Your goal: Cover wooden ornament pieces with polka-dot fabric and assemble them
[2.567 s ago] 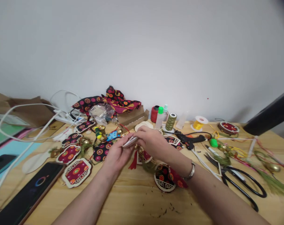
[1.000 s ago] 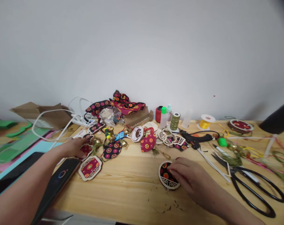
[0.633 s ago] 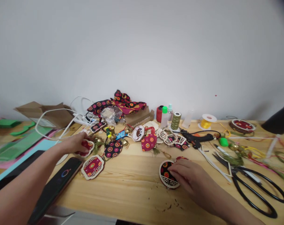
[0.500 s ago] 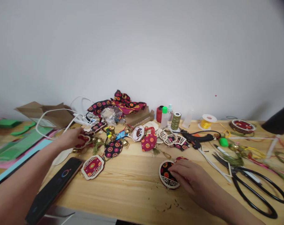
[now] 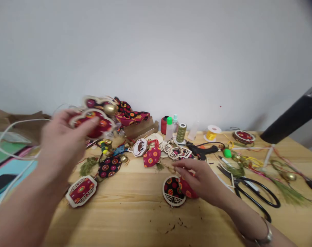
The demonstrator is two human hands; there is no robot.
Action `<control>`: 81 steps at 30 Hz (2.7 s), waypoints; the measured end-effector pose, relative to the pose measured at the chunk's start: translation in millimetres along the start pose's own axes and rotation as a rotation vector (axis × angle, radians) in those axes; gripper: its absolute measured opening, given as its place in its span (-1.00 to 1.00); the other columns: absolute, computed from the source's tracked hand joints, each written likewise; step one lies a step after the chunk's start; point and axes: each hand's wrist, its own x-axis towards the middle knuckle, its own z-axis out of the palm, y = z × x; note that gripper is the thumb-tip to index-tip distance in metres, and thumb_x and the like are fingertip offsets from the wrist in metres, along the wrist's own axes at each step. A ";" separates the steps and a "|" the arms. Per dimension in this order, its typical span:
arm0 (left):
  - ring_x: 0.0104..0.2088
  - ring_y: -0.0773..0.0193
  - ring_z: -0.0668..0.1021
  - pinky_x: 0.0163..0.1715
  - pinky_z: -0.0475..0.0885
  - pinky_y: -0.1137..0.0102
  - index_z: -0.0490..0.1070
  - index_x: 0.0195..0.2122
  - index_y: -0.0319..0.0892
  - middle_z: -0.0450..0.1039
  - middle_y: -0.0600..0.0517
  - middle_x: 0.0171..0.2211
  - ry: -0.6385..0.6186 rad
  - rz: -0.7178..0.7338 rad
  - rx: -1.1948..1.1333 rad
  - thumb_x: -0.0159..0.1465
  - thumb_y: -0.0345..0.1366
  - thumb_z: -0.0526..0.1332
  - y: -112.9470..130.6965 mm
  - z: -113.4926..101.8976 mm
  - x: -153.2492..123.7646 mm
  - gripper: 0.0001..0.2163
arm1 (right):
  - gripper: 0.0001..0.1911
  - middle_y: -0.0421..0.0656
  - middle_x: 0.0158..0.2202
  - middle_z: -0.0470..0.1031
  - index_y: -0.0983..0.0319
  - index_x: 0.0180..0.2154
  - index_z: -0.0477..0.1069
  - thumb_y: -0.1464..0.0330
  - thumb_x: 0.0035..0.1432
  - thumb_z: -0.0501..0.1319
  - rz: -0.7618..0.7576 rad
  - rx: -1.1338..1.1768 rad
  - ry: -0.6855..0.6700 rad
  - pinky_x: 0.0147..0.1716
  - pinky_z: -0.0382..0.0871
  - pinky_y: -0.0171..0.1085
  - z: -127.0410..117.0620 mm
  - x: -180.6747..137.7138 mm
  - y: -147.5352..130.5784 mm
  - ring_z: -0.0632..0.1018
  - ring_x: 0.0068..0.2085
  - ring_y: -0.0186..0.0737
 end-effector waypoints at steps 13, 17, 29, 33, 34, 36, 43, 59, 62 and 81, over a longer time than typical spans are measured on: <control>-0.38 0.24 0.60 -0.39 0.52 0.39 0.41 -0.19 -0.17 0.57 0.00 -0.32 -0.378 -0.706 -0.706 -0.03 -0.44 0.35 -59.7 100.0 -103.5 -0.66 | -0.73 -0.13 -0.27 0.40 0.22 -0.15 0.38 0.34 0.05 0.20 0.104 0.262 0.410 -0.40 0.36 -0.29 22.7 41.6 35.6 0.41 -0.41 -0.33; -0.37 0.26 0.60 -0.35 0.51 0.43 0.42 -0.20 -0.20 0.58 -0.01 -0.33 -0.402 -0.764 -0.764 -0.02 -0.46 0.34 -65.3 99.1 -109.9 -0.68 | -0.85 -0.16 -0.35 0.40 0.22 -0.25 0.39 0.36 0.08 0.19 0.019 0.130 0.447 -0.35 0.34 -0.29 32.5 35.6 31.6 0.41 -0.39 -0.30; -0.37 0.23 0.59 -0.36 0.53 0.35 0.46 -0.27 -0.21 0.57 -0.04 -0.32 -0.446 -0.844 -0.838 0.17 -0.32 0.20 -66.7 98.5 -114.7 -0.87 | -0.79 -0.27 -0.55 0.43 0.23 -0.38 0.41 0.27 -0.11 0.29 0.317 0.762 0.298 -0.58 0.23 -0.37 38.5 36.1 27.6 0.38 -0.57 -0.37; -0.44 0.31 0.57 -0.39 0.52 0.43 0.44 -0.36 -0.22 0.56 -0.02 -0.39 -0.432 -0.798 -0.845 0.13 -0.48 0.20 -71.6 98.0 -109.9 -0.92 | -0.82 -0.30 -0.63 0.38 0.26 -0.46 0.42 0.29 -0.12 0.31 0.323 0.808 0.318 -0.60 0.14 -0.39 31.6 35.1 24.7 0.31 -0.61 -0.42; -0.42 0.30 0.58 -0.37 0.52 0.42 0.44 -0.34 -0.22 0.56 -0.02 -0.37 -0.430 -0.777 -0.853 0.13 -0.48 0.20 -72.7 98.0 -108.6 -0.91 | -0.82 -0.31 -0.64 0.37 0.26 -0.47 0.42 0.29 -0.12 0.31 0.321 0.817 0.330 -0.60 0.13 -0.40 30.1 34.6 25.4 0.30 -0.61 -0.43; -0.34 0.27 0.59 -0.30 0.53 0.38 0.43 -0.27 -0.19 0.56 -0.03 -0.29 -0.429 -0.741 -0.867 0.14 -0.48 0.20 -74.4 98.1 -106.2 -0.86 | -0.80 -0.31 -0.63 0.38 0.28 -0.45 0.42 0.28 -0.11 0.32 0.318 0.841 0.356 -0.58 0.12 -0.41 27.3 34.1 29.1 0.29 -0.60 -0.45; -0.19 0.26 0.57 -0.16 0.50 0.33 0.43 -0.18 -0.12 0.53 -0.01 -0.17 -0.375 -0.679 -0.892 0.16 -0.54 0.17 -75.0 96.5 -100.0 -0.75 | -0.66 -0.21 -0.53 0.49 0.30 -0.44 0.41 0.20 -0.20 0.39 0.378 1.020 0.398 -0.48 0.29 -0.38 18.7 38.0 44.9 0.43 -0.52 -0.39; -0.21 0.21 0.59 -0.23 0.53 0.27 0.43 -0.20 -0.16 0.54 -0.04 -0.19 -0.326 -0.696 -0.895 0.14 -0.59 0.15 -80.9 95.1 -92.9 -0.73 | -0.67 -0.21 -0.64 0.47 0.30 -0.48 0.40 0.21 -0.21 0.42 0.328 1.185 0.360 -0.63 0.26 -0.46 -1.8 40.9 46.6 0.40 -0.63 -0.42; -0.22 0.22 0.59 -0.23 0.54 0.29 0.43 -0.20 -0.16 0.54 -0.03 -0.19 -0.329 -0.705 -0.896 0.14 -0.60 0.14 -80.9 94.9 -92.6 -0.73 | -0.69 -0.25 -0.64 0.45 0.29 -0.48 0.40 0.22 -0.18 0.41 0.306 1.178 0.334 -0.64 0.25 -0.49 -4.5 41.1 46.6 0.39 -0.63 -0.46; -0.20 0.24 0.58 -0.18 0.51 0.31 0.37 -0.12 -0.14 0.54 0.00 -0.26 -0.426 -0.678 -0.904 0.14 -0.53 0.22 -81.2 92.3 -96.5 -0.71 | -0.79 -0.30 -0.54 0.37 0.28 -0.38 0.45 0.26 0.00 0.27 0.366 0.563 -0.472 -0.60 0.15 -0.45 -6.5 27.9 36.8 0.29 -0.59 -0.50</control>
